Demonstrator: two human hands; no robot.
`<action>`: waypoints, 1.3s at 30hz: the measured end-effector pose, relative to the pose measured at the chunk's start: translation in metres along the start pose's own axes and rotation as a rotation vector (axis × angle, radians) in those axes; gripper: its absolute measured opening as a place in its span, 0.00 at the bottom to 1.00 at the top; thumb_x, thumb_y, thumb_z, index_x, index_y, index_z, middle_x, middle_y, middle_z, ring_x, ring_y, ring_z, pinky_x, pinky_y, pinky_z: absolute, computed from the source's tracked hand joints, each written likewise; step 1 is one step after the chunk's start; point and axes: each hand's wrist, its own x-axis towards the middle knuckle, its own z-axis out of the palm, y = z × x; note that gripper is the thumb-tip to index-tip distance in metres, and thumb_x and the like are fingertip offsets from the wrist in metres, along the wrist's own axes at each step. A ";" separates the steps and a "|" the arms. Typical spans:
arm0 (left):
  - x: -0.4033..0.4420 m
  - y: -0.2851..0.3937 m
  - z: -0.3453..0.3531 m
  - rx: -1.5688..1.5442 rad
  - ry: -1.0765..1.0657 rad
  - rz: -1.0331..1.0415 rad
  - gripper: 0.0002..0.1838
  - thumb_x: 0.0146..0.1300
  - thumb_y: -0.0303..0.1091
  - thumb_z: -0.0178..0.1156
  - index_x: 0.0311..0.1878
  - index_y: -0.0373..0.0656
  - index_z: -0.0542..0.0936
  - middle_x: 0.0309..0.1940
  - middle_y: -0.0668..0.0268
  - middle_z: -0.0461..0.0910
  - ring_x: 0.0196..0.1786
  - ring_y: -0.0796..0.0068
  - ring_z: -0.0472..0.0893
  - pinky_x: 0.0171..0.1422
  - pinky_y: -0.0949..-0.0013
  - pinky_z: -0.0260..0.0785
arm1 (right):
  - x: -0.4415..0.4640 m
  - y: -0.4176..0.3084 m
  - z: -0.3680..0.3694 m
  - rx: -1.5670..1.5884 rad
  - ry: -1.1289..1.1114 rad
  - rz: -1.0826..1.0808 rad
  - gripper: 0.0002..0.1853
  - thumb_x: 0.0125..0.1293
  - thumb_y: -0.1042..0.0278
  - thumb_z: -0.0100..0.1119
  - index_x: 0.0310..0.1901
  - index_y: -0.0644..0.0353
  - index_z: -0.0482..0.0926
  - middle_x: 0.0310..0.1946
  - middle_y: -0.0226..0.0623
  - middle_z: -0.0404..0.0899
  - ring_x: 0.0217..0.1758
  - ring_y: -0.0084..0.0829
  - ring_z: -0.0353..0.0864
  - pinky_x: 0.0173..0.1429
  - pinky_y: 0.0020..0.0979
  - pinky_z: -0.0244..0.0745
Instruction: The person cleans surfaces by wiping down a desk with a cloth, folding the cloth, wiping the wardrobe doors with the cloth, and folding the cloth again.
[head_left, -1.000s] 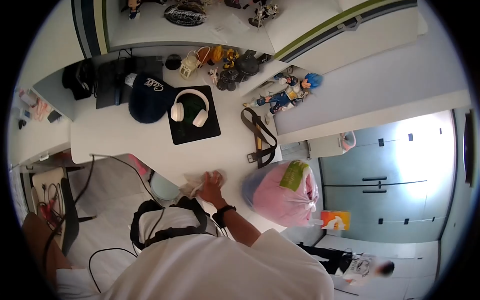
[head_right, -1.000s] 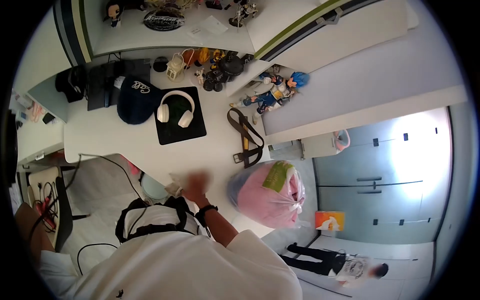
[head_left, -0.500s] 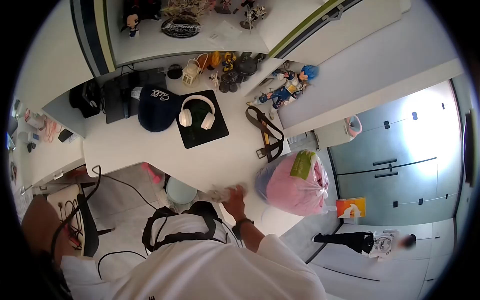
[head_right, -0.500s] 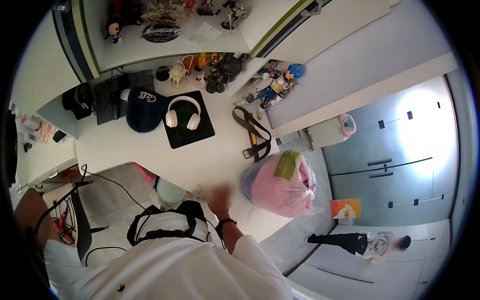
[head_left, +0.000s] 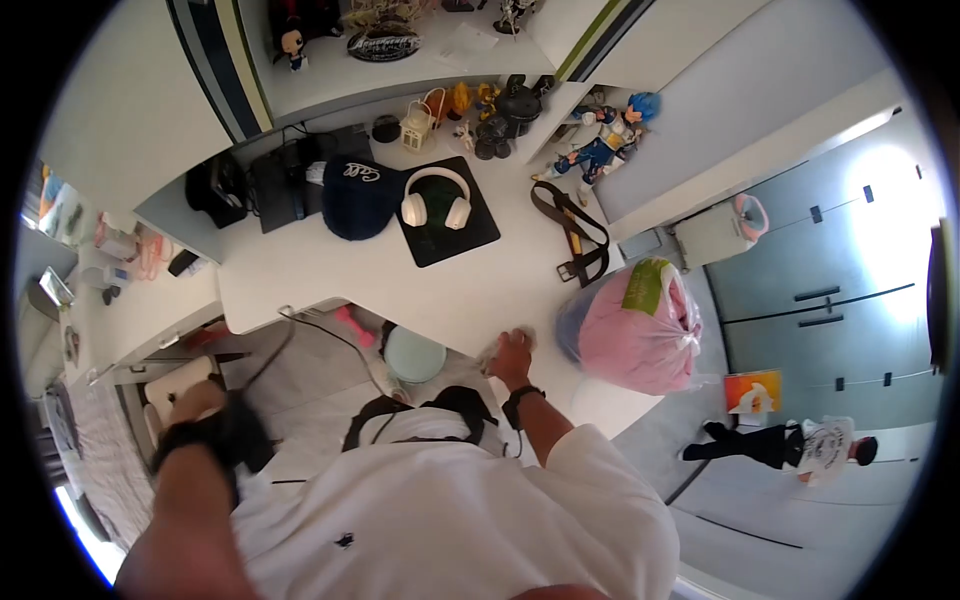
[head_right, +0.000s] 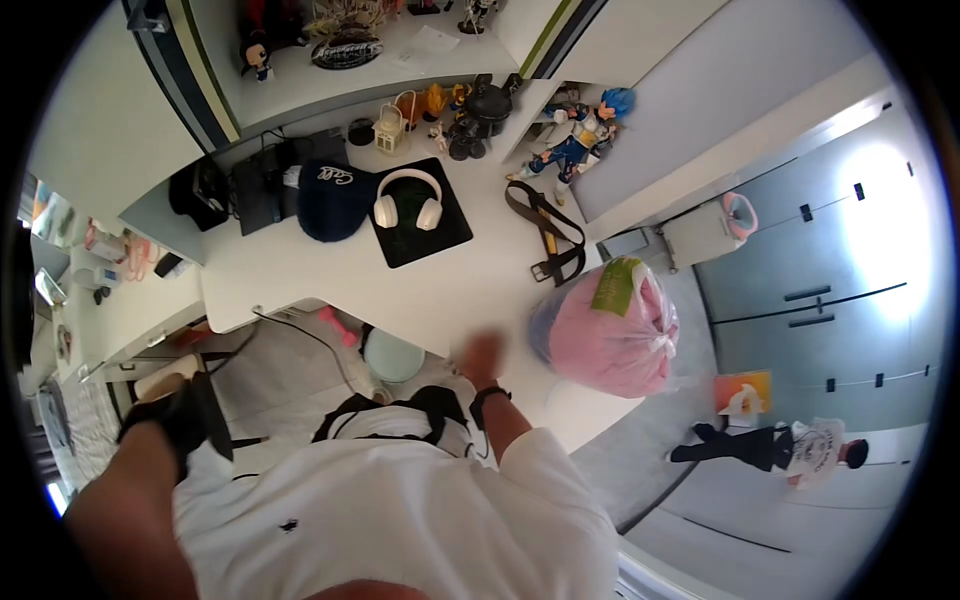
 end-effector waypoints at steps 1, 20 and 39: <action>-0.013 0.008 0.005 0.057 0.038 -0.080 0.24 0.71 0.37 0.50 0.64 0.31 0.66 0.66 0.51 0.63 0.70 0.59 0.60 0.74 0.58 0.52 | 0.019 -0.020 -0.040 0.073 -0.319 0.089 0.31 0.40 0.67 0.68 0.51 0.57 0.70 0.55 0.48 0.66 0.63 0.56 0.63 0.60 0.51 0.70; -0.472 0.303 0.264 -0.881 -1.384 -1.384 0.21 0.56 0.28 0.59 0.54 0.39 0.72 0.52 0.48 0.72 0.58 0.46 0.70 0.65 0.53 0.62 | -0.151 0.125 -0.073 0.574 -0.102 0.045 0.37 0.43 0.62 0.73 0.56 0.61 0.69 0.64 0.50 0.66 0.69 0.48 0.63 0.71 0.42 0.61; -0.445 0.435 0.321 -0.428 -1.646 -1.594 0.30 0.62 0.34 0.55 0.69 0.55 0.60 0.75 0.49 0.47 0.78 0.52 0.48 0.72 0.32 0.43 | -0.244 0.184 -0.063 0.299 -0.080 0.286 0.45 0.40 0.59 0.74 0.60 0.64 0.62 0.70 0.60 0.49 0.72 0.64 0.49 0.71 0.60 0.50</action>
